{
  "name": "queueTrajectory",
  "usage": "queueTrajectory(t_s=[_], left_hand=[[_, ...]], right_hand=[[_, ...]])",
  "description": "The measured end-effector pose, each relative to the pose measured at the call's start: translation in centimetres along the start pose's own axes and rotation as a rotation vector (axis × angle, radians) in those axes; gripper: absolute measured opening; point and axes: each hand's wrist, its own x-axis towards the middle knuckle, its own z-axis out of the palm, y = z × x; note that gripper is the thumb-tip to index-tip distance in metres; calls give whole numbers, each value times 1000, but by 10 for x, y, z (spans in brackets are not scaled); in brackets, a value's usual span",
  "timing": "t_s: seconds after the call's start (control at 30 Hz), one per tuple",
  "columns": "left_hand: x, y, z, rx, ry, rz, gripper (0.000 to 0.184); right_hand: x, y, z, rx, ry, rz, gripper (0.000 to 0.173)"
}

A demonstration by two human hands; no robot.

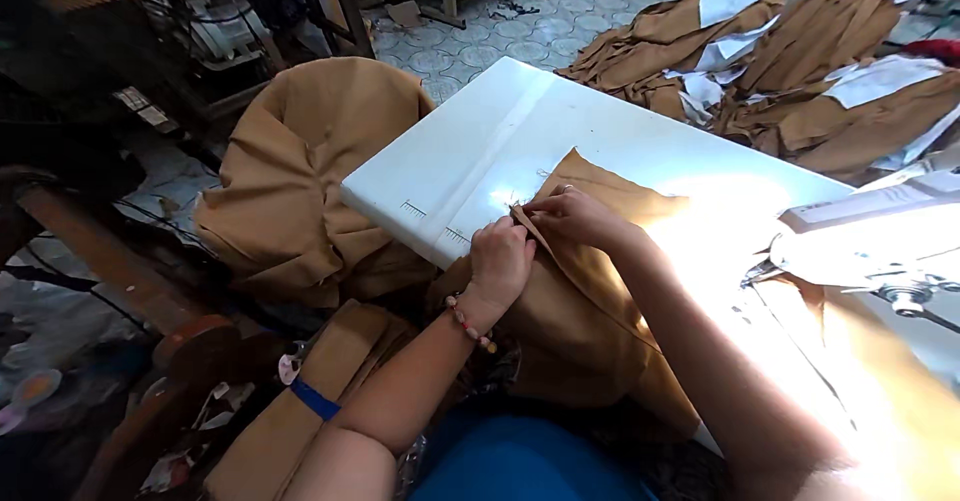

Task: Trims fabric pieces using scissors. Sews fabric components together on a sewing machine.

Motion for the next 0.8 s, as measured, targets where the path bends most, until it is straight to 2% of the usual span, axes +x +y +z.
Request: queueTrajectory(t_s=[0.1, 0.23, 0.37, 0.47, 0.57, 0.63, 0.67, 0.73, 0.8], left_hand=[[1, 2, 5, 21, 63, 31, 13], [2, 0, 11, 26, 154, 3, 19], [3, 0, 12, 8, 170, -32, 10], [3, 4, 10, -2, 121, -60, 12], [-4, 20, 8, -57, -24, -71, 14], [-22, 42, 14, -105, -134, -11, 17], [-35, 52, 21, -126, -127, 57, 17], [-56, 58, 35, -184, 50, 241, 14], [-74, 44, 35, -302, 87, 363, 16]], right_hand=[[5, -1, 7, -26, 48, 81, 34], [3, -7, 9, -11, 60, 159, 35], [5, -10, 9, 7, 52, 197, 37], [4, -18, 11, -8, 83, 233, 37], [3, -23, 13, -19, 95, 257, 36], [3, -26, 13, -16, 91, 277, 39], [2, -27, 15, -16, 105, 277, 39], [-4, -25, 24, -39, 183, 227, 38], [-18, -14, 48, -132, 329, 84, 41]])
